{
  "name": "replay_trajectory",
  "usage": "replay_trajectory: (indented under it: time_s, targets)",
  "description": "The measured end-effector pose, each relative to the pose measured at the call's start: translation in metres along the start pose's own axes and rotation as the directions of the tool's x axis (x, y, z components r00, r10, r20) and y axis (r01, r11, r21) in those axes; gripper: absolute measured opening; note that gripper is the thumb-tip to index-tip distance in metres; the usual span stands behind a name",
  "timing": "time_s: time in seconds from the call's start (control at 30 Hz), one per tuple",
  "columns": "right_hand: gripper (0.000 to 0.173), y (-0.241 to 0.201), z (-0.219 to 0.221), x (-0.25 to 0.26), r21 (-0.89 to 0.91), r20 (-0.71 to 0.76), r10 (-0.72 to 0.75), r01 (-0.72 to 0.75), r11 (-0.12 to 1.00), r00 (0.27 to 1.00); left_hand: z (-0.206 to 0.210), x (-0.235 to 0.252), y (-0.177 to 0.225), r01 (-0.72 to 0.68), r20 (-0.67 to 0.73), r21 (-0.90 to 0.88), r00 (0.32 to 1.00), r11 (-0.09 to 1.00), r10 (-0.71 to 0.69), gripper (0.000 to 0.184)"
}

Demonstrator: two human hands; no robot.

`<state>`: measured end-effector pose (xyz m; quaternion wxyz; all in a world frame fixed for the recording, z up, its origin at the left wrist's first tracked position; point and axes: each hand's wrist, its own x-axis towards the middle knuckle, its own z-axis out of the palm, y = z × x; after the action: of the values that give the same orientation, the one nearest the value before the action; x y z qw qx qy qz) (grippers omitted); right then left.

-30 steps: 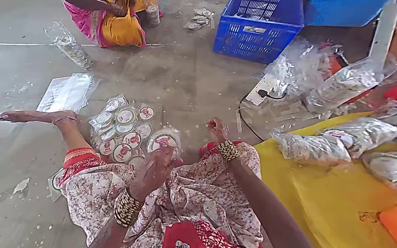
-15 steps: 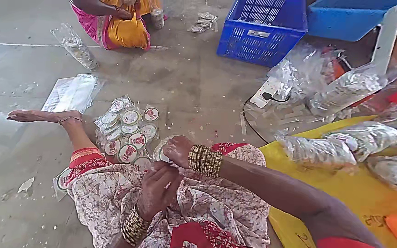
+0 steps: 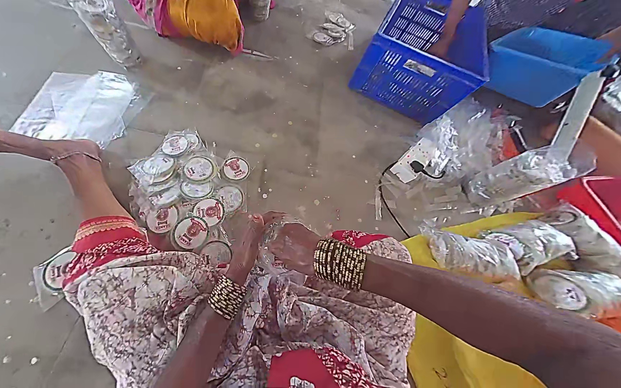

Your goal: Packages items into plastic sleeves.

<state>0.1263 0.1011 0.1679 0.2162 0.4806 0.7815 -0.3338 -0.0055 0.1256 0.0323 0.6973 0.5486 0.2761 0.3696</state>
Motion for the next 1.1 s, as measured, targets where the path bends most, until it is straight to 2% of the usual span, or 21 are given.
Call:
replay_trajectory:
  time_s: [0.23, 0.77, 0.9, 1.1]
  targets:
    - [0.028, -0.002, -0.004, -0.005, 0.02, 0.09, -0.04, 0.038, 0.999, 0.995, 0.001, 0.002, -0.009, -0.066, 0.037, -0.001, 0.997, 0.998, 0.066, 0.101]
    - [0.032, -0.001, -0.009, 0.009, 0.013, 0.284, 0.057, -0.064, 0.998, 0.957, 0.002, 0.003, -0.018, -0.092, -0.011, 0.093, 0.996, 0.991, 0.093, 0.097]
    - [0.03, -0.002, -0.004, 0.004, -0.012, 0.262, 0.084, -0.083, 0.996, 0.961, 0.005, 0.004, -0.02, -0.158, -0.035, 0.146, 0.986, 0.977, 0.165, 0.095]
    - [0.035, -0.007, -0.004, 0.012, -0.003, 0.288, 0.142, -0.147, 0.989, 0.947, 0.003, 0.004, -0.02, -0.162, -0.06, 0.114, 0.984, 0.98, 0.169, 0.095]
